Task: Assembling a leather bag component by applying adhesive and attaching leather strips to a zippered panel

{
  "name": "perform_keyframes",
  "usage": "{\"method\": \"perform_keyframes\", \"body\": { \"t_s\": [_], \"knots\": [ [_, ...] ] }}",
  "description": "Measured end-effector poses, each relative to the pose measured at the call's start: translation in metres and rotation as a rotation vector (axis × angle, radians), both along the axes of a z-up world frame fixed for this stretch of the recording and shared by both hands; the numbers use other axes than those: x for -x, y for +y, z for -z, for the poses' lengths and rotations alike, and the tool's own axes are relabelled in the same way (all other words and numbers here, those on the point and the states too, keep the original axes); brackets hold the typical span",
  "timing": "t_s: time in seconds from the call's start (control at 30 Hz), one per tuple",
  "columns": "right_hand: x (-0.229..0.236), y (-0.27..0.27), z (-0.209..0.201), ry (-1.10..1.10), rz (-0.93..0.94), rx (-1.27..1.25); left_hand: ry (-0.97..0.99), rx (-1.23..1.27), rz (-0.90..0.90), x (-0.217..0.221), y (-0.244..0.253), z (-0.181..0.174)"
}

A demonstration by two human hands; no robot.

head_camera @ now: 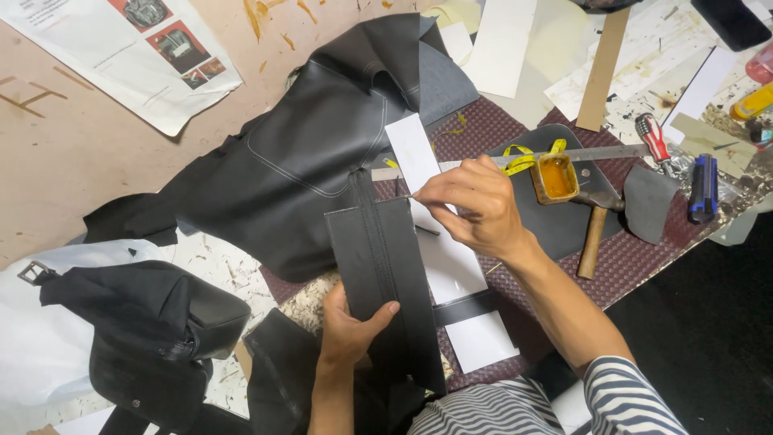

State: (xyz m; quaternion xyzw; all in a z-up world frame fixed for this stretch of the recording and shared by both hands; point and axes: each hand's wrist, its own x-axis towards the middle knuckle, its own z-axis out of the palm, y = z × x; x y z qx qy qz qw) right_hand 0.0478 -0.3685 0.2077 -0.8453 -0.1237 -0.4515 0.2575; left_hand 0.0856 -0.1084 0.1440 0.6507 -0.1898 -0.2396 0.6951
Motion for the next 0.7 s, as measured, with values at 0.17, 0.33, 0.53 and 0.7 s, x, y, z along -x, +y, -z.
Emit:
{"method": "perform_keyframes", "body": {
  "t_s": [0.17,0.33,0.53,0.7],
  "knots": [
    [0.004,0.000,0.004,-0.019,0.008,0.043,-0.011,0.005,-0.012,0.001,0.000,0.005],
    [0.013,0.002,0.005,-0.023,-0.061,0.127,-0.024,0.026,-0.029,0.000,0.000,0.008],
    [0.010,0.005,-0.002,-0.040,-0.014,-0.078,-0.024,0.005,0.008,0.001,0.000,-0.004],
    [0.002,0.006,0.000,-0.035,-0.008,-0.055,-0.015,0.007,-0.005,0.001,0.002,0.004]
  ]
}}
